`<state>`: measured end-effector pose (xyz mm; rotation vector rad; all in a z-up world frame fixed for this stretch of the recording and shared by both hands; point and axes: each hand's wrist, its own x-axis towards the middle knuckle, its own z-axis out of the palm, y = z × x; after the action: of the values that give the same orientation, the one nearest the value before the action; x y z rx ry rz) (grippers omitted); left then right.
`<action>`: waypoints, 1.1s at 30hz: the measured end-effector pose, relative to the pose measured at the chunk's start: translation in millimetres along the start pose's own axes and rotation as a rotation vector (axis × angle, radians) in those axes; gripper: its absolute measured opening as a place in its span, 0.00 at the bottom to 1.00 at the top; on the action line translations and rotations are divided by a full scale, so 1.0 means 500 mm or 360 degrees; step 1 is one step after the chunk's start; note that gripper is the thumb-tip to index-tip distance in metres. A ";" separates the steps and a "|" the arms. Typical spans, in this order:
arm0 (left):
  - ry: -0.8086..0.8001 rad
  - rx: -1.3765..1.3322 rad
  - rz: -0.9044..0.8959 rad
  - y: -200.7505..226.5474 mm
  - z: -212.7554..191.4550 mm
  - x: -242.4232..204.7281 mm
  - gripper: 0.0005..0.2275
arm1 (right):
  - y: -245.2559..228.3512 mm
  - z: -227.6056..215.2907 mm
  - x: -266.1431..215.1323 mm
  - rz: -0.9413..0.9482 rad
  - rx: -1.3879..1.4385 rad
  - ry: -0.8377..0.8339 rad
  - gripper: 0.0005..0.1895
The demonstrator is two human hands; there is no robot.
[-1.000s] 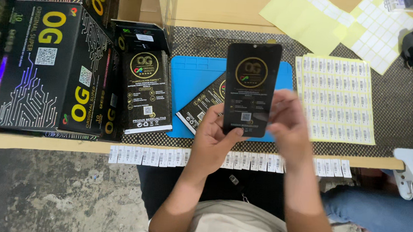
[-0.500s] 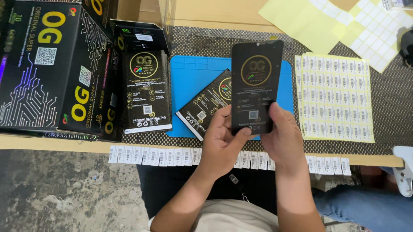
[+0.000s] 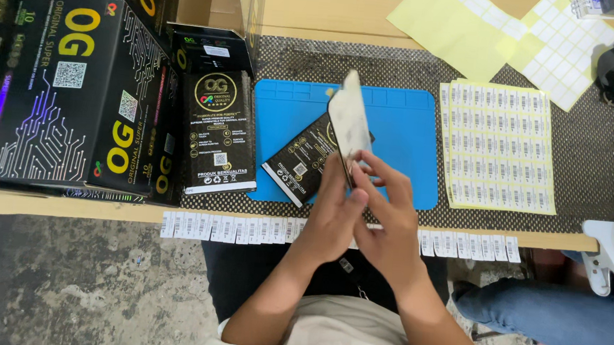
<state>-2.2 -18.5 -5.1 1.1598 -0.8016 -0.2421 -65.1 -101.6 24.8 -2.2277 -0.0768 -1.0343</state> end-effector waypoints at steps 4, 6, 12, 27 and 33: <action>0.0171 -0.0829 -0.0201 -0.033 0.003 -0.011 0.20 | 0.031 -0.010 -0.048 -0.0025 0.0226 -0.0042 0.34; 0.0218 -0.1111 -0.0403 -0.060 -0.005 -0.015 0.21 | 0.063 -0.017 -0.092 -0.0001 0.0558 -0.0024 0.42; 0.0000 -0.1111 -0.0614 -0.002 -0.037 -0.005 0.30 | 0.053 -0.138 -0.139 0.0288 0.0873 -0.0075 0.21; -0.0395 -0.0880 -0.0591 0.080 -0.030 0.021 0.34 | 0.201 -0.441 -0.245 0.2442 0.0017 -0.0203 0.13; -0.0396 -0.0883 -0.0541 0.078 -0.024 0.016 0.33 | 0.216 -0.435 -0.265 0.1820 0.0246 0.0323 0.24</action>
<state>2.6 1.7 31.0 0.7365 -0.6861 -0.8500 -264.6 -286.1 -26.6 -1.5685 1.0364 -0.5401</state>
